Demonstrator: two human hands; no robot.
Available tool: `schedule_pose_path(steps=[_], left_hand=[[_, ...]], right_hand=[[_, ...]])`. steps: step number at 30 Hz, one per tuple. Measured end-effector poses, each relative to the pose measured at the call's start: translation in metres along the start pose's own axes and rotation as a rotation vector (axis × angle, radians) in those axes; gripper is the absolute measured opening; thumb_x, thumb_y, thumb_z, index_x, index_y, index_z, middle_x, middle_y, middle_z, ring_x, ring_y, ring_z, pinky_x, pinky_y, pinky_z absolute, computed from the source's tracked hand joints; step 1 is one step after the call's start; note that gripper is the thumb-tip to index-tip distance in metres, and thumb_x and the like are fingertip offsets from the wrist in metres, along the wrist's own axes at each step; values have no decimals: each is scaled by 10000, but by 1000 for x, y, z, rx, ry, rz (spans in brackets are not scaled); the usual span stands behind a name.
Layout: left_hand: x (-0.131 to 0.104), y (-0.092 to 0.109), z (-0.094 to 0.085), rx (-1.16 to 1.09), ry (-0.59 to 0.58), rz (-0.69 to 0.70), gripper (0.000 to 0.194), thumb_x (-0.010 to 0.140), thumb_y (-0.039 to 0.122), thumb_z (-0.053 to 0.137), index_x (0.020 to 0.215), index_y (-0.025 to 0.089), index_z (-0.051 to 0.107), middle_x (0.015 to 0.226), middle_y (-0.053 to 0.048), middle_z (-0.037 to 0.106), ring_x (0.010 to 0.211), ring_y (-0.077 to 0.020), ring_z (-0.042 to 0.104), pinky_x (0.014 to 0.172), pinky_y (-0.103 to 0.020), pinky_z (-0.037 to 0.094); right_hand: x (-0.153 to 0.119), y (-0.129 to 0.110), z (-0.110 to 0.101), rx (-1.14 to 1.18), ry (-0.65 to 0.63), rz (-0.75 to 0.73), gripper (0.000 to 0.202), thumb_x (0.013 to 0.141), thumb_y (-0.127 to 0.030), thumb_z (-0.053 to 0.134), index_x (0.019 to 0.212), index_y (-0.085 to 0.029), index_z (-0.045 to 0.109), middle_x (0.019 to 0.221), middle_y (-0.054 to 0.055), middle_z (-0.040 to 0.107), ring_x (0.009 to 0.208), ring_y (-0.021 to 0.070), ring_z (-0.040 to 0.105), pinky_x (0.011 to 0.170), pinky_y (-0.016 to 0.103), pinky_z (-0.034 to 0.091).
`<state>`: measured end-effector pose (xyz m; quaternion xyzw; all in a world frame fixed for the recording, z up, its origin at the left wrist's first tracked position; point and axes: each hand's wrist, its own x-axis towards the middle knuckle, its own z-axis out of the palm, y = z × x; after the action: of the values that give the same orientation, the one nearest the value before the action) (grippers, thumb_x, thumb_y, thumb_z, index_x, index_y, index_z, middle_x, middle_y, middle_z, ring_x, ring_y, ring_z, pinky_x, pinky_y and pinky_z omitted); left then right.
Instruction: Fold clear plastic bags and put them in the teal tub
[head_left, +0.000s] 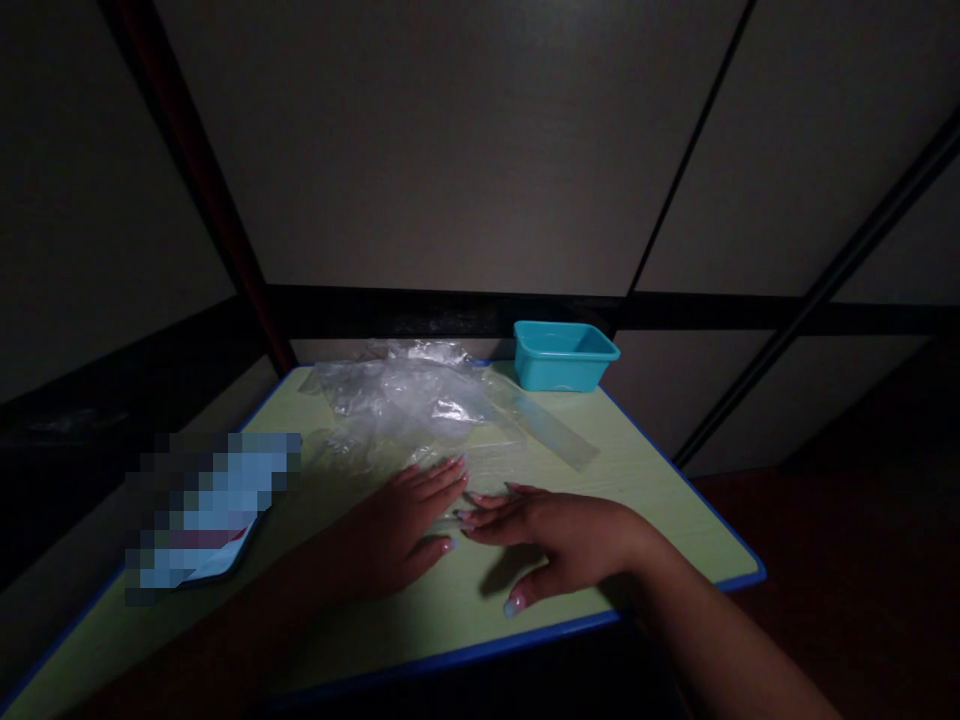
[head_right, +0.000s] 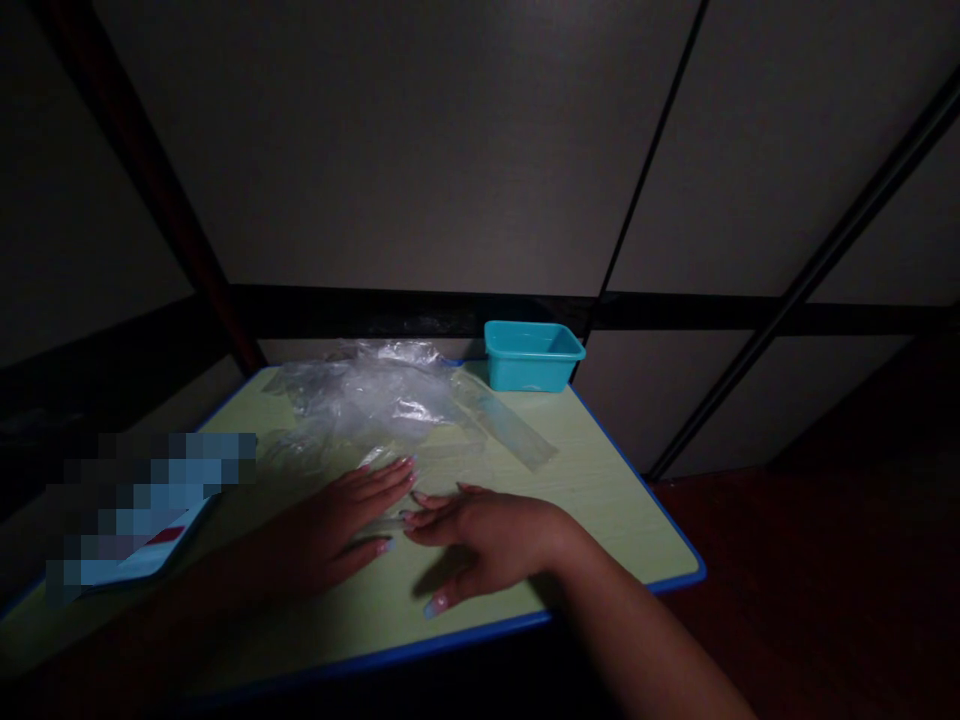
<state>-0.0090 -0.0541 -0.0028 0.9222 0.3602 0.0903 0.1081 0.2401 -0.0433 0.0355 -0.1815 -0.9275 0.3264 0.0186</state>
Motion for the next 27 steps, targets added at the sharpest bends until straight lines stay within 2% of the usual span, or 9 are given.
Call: schedule_pose_path(steps=[4, 9, 17, 23, 27], left_hand=[[3, 2, 1, 13, 8, -55, 640, 792, 129, 433, 1421, 177, 325, 1492, -83, 302, 1371, -261, 264, 1121, -485, 239], [-1, 2, -6, -35, -65, -117, 789, 667, 11, 361, 1429, 210, 315, 1493, -37, 287, 1364, -218, 285, 1125, -467, 241], [-18, -9, -24, -50, -216, -114, 658, 789, 73, 376, 1424, 235, 310, 1495, -36, 246, 1360, -183, 280, 1101, -405, 285], [-22, -7, -36, -174, -303, -60, 505, 915, 206, 381, 1417, 232, 333, 1497, -35, 237, 1375, -202, 237, 1117, -396, 242], [-19, -3, -45, -212, -378, -48, 472, 945, 271, 370, 1414, 227, 341, 1494, -29, 255, 1384, -205, 212, 1129, -376, 207]], right_hand=[[0, -2, -3, 6, -12, 14, 751, 765, -443, 677, 1412, -251, 348, 1437, 88, 378, 1379, 240, 232, 1138, 426, 89], [-1, -1, -5, 2, 1, 7, 759, 751, -433, 693, 1406, -233, 364, 1427, 102, 396, 1367, 244, 263, 1131, 412, 136], [-1, 1, -5, 31, -25, -3, 715, 772, -435, 672, 1387, -191, 402, 1418, 115, 408, 1366, 233, 265, 1132, 379, 160], [-2, 3, -3, 56, -74, 3, 742, 771, -427, 678, 1405, -198, 369, 1424, 105, 398, 1371, 227, 252, 1133, 366, 151], [-2, 4, -3, 51, -98, 30, 753, 757, -425, 694, 1404, -216, 370, 1431, 96, 389, 1374, 250, 241, 1138, 410, 92]])
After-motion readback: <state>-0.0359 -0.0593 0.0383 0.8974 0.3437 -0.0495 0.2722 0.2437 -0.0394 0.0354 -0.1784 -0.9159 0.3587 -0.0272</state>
